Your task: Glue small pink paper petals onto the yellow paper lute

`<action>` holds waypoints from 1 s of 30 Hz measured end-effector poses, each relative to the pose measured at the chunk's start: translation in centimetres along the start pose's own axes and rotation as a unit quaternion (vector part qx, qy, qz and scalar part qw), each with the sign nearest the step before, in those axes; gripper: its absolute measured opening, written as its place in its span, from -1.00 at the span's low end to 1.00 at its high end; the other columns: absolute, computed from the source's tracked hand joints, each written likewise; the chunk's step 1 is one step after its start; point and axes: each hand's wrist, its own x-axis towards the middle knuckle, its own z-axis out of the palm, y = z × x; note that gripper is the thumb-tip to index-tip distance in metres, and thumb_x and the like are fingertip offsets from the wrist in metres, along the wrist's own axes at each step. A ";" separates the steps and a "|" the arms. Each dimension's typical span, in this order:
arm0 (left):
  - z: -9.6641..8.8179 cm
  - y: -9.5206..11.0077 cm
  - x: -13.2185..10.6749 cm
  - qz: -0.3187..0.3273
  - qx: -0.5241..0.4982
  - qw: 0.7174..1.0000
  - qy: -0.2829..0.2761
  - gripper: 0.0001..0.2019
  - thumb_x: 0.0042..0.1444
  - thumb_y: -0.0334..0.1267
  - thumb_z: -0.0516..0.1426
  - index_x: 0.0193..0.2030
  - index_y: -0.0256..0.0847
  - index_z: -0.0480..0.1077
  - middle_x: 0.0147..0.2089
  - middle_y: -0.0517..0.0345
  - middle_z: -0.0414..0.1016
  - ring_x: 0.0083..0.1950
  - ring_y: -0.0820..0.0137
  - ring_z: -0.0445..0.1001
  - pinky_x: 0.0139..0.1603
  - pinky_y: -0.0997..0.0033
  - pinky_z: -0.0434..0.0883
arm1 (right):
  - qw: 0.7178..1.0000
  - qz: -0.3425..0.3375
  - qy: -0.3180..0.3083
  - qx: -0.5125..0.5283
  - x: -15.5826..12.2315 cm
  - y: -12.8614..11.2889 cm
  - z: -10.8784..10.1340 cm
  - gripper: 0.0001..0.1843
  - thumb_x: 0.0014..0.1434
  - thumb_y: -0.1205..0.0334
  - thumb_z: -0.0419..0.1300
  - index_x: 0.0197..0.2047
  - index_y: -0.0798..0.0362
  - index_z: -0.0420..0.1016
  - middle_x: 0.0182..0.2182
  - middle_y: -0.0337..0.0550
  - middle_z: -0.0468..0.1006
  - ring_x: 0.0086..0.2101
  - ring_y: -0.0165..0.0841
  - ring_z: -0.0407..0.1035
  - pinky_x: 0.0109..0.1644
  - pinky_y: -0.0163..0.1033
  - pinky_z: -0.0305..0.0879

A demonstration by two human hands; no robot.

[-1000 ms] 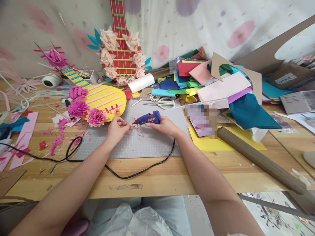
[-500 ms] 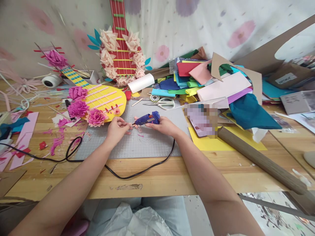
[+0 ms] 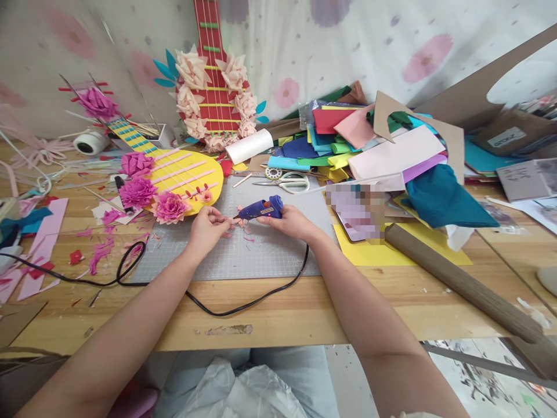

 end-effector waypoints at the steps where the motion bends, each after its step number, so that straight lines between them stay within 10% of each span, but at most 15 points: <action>1: 0.0 0.0 0.0 0.000 0.000 1.000 -0.001 -0.63 -0.19 -0.29 0.24 -0.32 -0.15 0.10 -0.45 0.29 0.40 -0.43 0.37 0.53 -0.56 0.46 0.46 | 1.000 0.000 -0.001 0.001 0.0 0.0 0.0 -0.49 -0.06 -0.23 0.21 -0.27 0.05 0.50 -0.58 -0.28 0.34 -0.55 -0.45 0.17 -0.41 -0.28 0.18; 13: 0.2 0.4 -0.3 0.017 0.004 0.999 -0.034 -0.62 -0.19 -0.22 0.28 -0.34 -0.16 0.14 -0.44 0.26 0.43 -0.42 0.39 0.53 -0.62 0.56 0.39 | 0.997 0.003 -0.002 0.083 0.1 0.0 -0.1 -0.48 -0.06 -0.30 0.16 -0.52 0.05 0.33 -0.66 -0.29 0.26 -0.60 -0.48 0.12 -0.51 -0.30 0.08; 17: 0.1 0.4 -0.5 0.025 -0.019 0.997 -0.076 -0.68 -0.17 -0.20 0.27 -0.31 -0.19 0.24 -0.37 0.17 0.51 -0.34 0.37 0.54 -0.55 0.53 0.43 | 0.987 0.013 0.102 0.122 0.9 1.2 -0.4 -0.46 -0.01 -0.33 0.08 -0.49 0.04 0.38 -0.68 -0.29 0.25 -0.62 -0.47 0.12 -0.51 -0.30 0.08; 22: 0.0 0.9 -0.7 0.058 -0.005 0.995 -0.083 -0.76 -0.13 -0.20 0.25 -0.31 -0.22 0.37 -0.33 0.10 0.56 -0.33 0.39 0.54 -0.49 0.51 0.45 | 0.966 0.049 0.252 -0.006 2.4 2.6 -0.8 -0.50 -0.09 -0.27 0.17 -0.41 0.05 0.44 -0.55 -0.14 0.44 -0.44 -0.26 0.34 -0.36 -0.22 0.20; 30: -1.8 4.4 -0.2 0.111 0.019 0.992 -0.061 -0.72 -0.19 -0.19 0.29 -0.32 -0.23 0.40 -0.38 0.15 0.51 -0.41 0.44 0.48 -0.60 0.58 0.36 | 0.959 0.022 0.237 -0.156 2.2 3.0 -0.9 -0.48 -0.04 -0.25 0.16 -0.26 0.06 0.40 -0.31 -0.01 0.50 -0.25 -0.14 0.37 -0.21 -0.11 0.24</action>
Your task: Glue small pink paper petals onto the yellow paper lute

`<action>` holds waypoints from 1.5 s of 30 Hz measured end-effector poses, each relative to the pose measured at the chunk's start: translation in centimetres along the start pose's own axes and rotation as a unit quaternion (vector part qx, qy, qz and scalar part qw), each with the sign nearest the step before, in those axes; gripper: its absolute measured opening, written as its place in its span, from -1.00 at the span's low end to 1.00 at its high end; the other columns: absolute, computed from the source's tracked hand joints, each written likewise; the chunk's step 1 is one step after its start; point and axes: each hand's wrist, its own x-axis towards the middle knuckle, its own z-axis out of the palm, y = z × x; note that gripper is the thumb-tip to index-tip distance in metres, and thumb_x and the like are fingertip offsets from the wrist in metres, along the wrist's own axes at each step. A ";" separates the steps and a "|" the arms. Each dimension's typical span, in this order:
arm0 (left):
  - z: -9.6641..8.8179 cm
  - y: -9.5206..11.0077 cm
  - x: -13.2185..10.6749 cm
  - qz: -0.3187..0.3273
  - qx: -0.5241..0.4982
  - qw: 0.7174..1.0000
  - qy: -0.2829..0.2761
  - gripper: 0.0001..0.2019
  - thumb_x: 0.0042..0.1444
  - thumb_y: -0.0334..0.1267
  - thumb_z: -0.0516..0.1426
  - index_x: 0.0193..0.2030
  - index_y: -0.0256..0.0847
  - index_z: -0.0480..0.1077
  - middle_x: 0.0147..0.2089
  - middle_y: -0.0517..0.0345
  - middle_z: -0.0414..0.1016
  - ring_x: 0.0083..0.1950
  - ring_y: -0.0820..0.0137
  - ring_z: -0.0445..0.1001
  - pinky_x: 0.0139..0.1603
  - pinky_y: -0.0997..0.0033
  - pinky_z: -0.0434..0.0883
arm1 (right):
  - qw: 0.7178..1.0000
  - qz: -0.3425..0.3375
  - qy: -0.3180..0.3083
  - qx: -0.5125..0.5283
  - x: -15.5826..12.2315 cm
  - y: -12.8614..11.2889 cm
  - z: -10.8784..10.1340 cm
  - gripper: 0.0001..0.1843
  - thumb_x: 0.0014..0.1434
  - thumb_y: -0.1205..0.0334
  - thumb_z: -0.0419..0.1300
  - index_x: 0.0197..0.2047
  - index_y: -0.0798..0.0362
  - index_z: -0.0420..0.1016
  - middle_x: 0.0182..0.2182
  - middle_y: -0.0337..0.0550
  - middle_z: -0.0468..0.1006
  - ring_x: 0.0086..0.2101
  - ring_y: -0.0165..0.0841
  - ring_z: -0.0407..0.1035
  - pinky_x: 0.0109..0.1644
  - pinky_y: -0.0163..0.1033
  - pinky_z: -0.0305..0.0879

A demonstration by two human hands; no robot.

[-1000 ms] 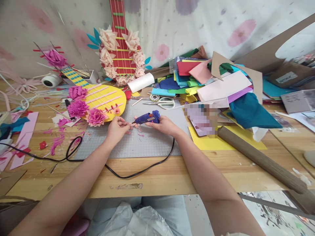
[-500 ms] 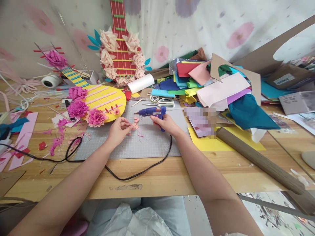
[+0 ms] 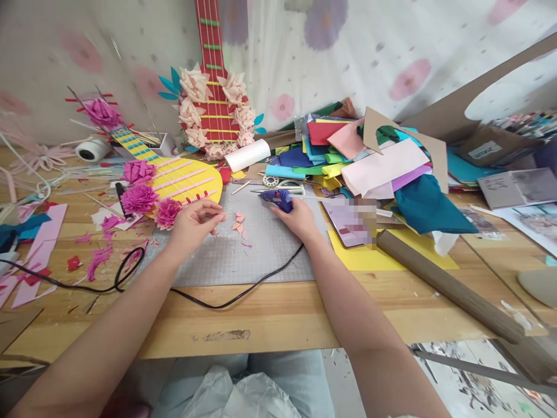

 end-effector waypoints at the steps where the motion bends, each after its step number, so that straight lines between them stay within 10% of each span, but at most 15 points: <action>1: -0.6 0.5 0.3 0.005 0.008 1.000 0.001 -0.71 -0.19 -0.20 0.30 -0.31 -0.23 0.40 -0.39 0.15 0.50 -0.44 0.46 0.46 -0.62 0.60 0.34 | 1.000 -0.018 0.008 -0.007 -0.2 0.0 -0.3 -0.47 -0.04 -0.23 0.18 -0.22 0.06 0.39 -0.27 0.00 0.49 -0.23 -0.14 0.36 -0.19 -0.11 0.24; 5: -3.6 2.6 1.7 0.027 0.046 0.998 0.027 -0.70 -0.21 -0.24 0.31 -0.30 -0.23 0.38 -0.38 0.16 0.50 -0.41 0.46 0.47 -0.57 0.59 0.35 | 0.994 -0.026 0.037 -0.099 -1.1 -0.7 -2.9 -0.47 -0.11 -0.21 0.25 -0.26 0.06 0.34 -0.25 0.04 0.45 -0.19 -0.11 0.34 -0.20 -0.12 0.20; 12: -8.0 4.4 4.0 0.057 0.108 0.992 0.032 -0.71 -0.26 -0.39 0.28 -0.37 -0.19 0.30 -0.44 0.24 0.46 -0.42 0.50 0.47 -0.34 0.48 0.46 | 0.970 -0.027 -0.224 -0.095 -2.4 -4.9 -4.5 -0.59 -0.06 -0.14 0.23 -0.44 -0.01 0.21 -0.49 -0.21 0.42 -0.46 -0.32 0.29 -0.39 -0.23 0.11; 17: -8.6 4.6 4.9 0.017 0.135 0.991 0.006 -0.64 -0.28 -0.45 0.28 -0.33 -0.19 0.25 -0.48 0.25 0.45 -0.44 0.45 0.49 -0.38 0.45 0.46 | 0.974 -0.151 -0.110 0.129 -1.3 -9.2 1.7 -0.57 -0.02 -0.02 0.23 -0.17 0.02 0.23 -0.19 -0.09 0.44 -0.23 -0.31 0.33 -0.18 -0.21 0.25; 23: -8.9 4.8 5.3 -0.018 0.159 0.987 -0.004 -0.60 -0.28 -0.50 0.27 -0.28 -0.18 0.25 -0.50 0.28 0.44 -0.44 0.42 0.49 -0.34 0.44 0.42 | 0.975 -0.160 -0.057 0.144 0.0 -14.0 7.0 -0.51 -0.06 0.13 0.24 -0.09 0.04 0.16 -0.14 -0.01 0.40 -0.12 -0.21 0.31 -0.06 -0.11 0.22; 34: -9.6 4.8 6.1 -0.051 0.276 0.959 -0.036 -0.65 -0.17 -0.37 0.21 -0.20 -0.16 0.23 -0.41 0.26 0.49 -0.31 0.37 0.52 -0.26 0.39 0.39 | 0.992 -0.121 0.032 0.003 0.0 -16.7 9.4 -0.72 -0.03 0.19 0.15 -0.27 0.02 0.13 -0.31 -0.07 0.44 -0.26 -0.19 0.31 -0.21 -0.15 0.16; 45: -8.7 4.1 6.5 -0.034 0.387 0.921 -0.025 -0.58 -0.12 -0.32 0.17 -0.05 -0.15 0.26 -0.30 0.21 0.56 -0.27 0.37 0.52 -0.22 0.39 0.37 | 0.992 -0.080 0.033 0.093 -0.3 -15.6 10.1 -0.78 -0.06 0.34 0.07 -0.33 -0.02 0.08 -0.41 -0.20 0.37 -0.34 -0.27 0.29 -0.27 -0.19 0.16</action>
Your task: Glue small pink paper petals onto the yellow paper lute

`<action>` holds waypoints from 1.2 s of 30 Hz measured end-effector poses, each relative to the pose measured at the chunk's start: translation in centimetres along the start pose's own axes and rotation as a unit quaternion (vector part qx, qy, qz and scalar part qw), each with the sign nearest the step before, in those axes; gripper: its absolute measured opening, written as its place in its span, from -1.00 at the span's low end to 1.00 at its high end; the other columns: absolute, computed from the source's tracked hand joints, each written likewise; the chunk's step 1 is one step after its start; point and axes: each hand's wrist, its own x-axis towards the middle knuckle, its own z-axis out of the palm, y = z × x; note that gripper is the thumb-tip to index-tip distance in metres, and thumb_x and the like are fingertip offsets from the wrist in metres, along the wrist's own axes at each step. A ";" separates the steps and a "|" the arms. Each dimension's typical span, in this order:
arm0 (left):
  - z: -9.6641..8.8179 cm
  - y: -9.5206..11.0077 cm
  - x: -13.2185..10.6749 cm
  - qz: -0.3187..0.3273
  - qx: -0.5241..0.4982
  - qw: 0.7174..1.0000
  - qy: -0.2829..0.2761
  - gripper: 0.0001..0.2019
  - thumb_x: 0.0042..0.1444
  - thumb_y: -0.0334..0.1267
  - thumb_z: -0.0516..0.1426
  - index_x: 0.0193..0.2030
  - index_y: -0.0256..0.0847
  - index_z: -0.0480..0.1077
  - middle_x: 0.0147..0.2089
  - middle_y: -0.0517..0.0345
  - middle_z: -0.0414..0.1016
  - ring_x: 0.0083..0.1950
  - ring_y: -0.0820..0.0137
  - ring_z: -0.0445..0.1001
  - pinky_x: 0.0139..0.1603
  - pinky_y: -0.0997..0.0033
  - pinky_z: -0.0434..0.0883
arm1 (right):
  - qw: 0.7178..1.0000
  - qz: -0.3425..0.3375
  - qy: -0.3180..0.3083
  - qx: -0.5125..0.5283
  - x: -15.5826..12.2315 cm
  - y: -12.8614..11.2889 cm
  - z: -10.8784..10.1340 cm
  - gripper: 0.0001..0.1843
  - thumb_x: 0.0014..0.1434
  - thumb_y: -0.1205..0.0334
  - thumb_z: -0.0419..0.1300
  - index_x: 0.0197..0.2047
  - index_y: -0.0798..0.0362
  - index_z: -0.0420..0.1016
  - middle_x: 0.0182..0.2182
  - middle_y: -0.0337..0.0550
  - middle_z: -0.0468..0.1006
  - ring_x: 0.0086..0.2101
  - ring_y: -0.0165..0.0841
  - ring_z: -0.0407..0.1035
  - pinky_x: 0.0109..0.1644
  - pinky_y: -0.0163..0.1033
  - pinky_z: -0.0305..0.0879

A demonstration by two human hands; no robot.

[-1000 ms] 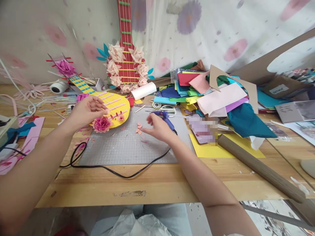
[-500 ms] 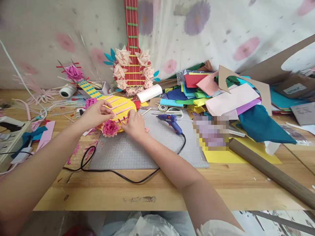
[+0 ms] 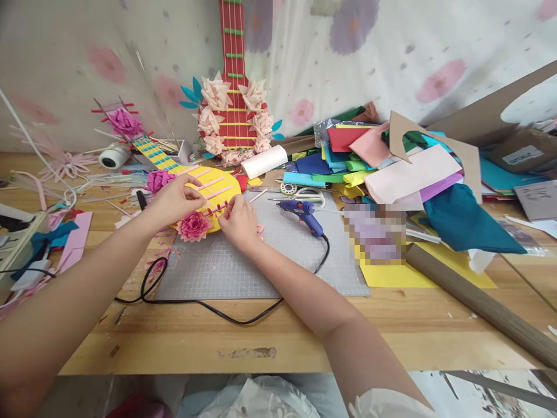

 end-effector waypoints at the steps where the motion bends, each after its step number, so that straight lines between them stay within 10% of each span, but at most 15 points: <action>1: 0.2 0.3 0.0 -0.004 0.012 1.000 -0.001 -0.58 -0.12 -0.33 0.17 -0.04 -0.15 0.26 -0.29 0.21 0.57 -0.25 0.37 0.52 -0.21 0.39 0.37 | 1.000 0.007 -0.006 0.025 0.0 0.1 -0.1 -0.78 -0.06 0.34 0.07 -0.34 -0.02 0.07 -0.42 -0.22 0.36 -0.34 -0.29 0.28 -0.27 -0.20 0.16; 16: 2.4 3.4 0.3 -0.064 0.282 0.956 -0.041 -0.40 -0.11 -0.20 0.20 0.12 -0.23 0.18 -0.07 -0.08 0.52 0.01 0.15 0.47 -0.12 0.32 0.37 | 0.983 0.023 -0.020 0.179 -0.5 1.5 0.2 -0.80 0.01 0.27 0.12 -0.30 -0.02 0.13 -0.41 -0.27 0.33 -0.31 -0.35 0.28 -0.30 -0.23 0.26; 36: 3.1 3.7 0.3 -0.102 0.260 0.960 -0.010 -0.37 -0.07 -0.10 0.18 0.15 -0.25 0.15 -0.08 -0.20 0.51 -0.02 0.05 0.48 -0.15 0.25 0.37 | 0.984 0.019 -0.027 0.175 -0.7 1.2 -0.2 -0.84 0.05 0.27 0.10 -0.29 -0.01 0.15 -0.37 -0.24 0.38 -0.28 -0.35 0.30 -0.24 -0.22 0.26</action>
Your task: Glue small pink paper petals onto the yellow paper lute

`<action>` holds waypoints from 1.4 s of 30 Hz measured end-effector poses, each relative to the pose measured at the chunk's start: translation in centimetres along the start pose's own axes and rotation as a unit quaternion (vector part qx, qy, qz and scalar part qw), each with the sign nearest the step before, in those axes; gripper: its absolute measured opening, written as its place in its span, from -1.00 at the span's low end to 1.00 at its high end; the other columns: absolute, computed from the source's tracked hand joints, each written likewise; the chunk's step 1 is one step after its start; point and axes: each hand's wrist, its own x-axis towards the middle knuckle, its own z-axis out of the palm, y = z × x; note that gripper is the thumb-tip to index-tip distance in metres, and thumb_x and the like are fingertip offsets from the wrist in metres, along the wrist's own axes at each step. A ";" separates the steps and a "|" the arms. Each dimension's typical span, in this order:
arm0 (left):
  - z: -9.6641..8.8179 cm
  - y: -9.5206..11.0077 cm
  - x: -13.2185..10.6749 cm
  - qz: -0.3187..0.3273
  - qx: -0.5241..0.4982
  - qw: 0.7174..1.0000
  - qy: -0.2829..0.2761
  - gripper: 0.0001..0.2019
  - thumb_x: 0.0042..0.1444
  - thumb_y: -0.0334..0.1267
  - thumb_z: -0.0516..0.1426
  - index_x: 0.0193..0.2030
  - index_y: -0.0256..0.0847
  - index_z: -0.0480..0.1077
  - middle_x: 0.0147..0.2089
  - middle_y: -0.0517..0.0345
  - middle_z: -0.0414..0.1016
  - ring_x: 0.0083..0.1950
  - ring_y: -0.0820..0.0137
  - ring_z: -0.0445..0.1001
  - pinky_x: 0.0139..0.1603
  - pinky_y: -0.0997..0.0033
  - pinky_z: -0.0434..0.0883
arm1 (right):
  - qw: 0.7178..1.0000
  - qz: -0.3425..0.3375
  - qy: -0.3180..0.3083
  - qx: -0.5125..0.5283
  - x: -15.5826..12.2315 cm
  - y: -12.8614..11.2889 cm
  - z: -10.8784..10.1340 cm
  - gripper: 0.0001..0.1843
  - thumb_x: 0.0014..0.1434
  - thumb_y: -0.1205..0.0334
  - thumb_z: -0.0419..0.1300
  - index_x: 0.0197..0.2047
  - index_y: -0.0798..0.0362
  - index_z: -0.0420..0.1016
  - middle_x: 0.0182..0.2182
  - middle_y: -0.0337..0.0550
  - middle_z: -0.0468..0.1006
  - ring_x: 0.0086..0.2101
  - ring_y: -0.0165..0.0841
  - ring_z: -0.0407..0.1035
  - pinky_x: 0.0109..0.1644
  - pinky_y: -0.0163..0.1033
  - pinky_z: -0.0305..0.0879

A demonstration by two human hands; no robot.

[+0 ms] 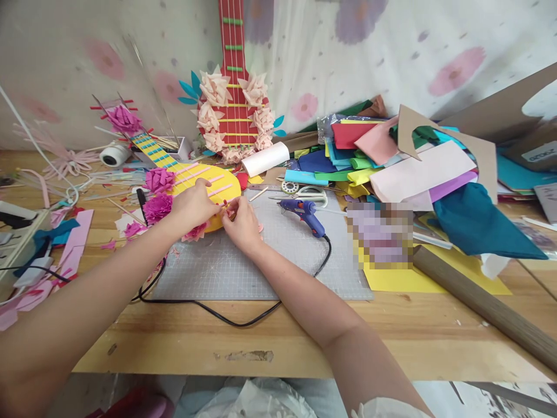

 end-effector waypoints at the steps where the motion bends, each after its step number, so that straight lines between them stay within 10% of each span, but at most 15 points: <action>1: 0.1 0.0 0.0 -0.004 -0.003 1.000 -0.001 -0.36 -0.07 -0.09 0.18 0.15 -0.25 0.15 -0.11 -0.18 0.52 -0.02 0.05 0.49 -0.14 0.25 0.37 | 1.000 0.001 -0.002 -0.001 0.0 0.0 0.0 -0.84 0.06 0.27 0.10 -0.28 -0.01 0.15 -0.37 -0.24 0.38 -0.28 -0.35 0.30 -0.23 -0.22 0.26; 14: 0.4 -0.5 0.1 -0.014 -0.072 0.997 -0.010 -0.34 -0.07 -0.11 0.15 0.20 -0.26 0.14 -0.06 -0.18 0.51 -0.03 0.06 0.50 -0.14 0.26 0.37 | 1.000 0.006 -0.002 -0.004 -0.1 -0.1 -0.2 -0.84 0.08 0.22 0.11 -0.30 -0.01 0.15 -0.37 -0.23 0.39 -0.28 -0.34 0.31 -0.22 -0.22 0.26; 26: -0.5 0.1 -0.2 -0.064 -0.269 0.947 -0.166 -0.22 -0.06 -0.34 0.12 0.31 -0.36 -0.12 -0.27 -0.11 0.56 -0.36 0.25 0.56 -0.50 0.42 0.37 | 1.000 0.000 -0.006 0.012 0.0 0.1 -0.1 -0.82 0.08 0.19 0.12 -0.28 0.00 0.17 -0.36 -0.23 0.39 -0.29 -0.34 0.32 -0.27 -0.21 0.28; 42: -1.2 0.3 -1.8 -0.040 -0.241 0.948 -0.203 -0.22 0.06 -0.26 0.07 0.36 -0.20 -0.27 -0.52 0.13 0.49 -0.67 0.31 0.40 -0.44 0.28 0.44 | 1.000 -0.005 -0.005 -0.003 0.1 0.0 -0.2 -0.81 0.08 0.15 0.12 -0.30 0.00 0.16 -0.36 -0.23 0.40 -0.31 -0.36 0.30 -0.28 -0.25 0.22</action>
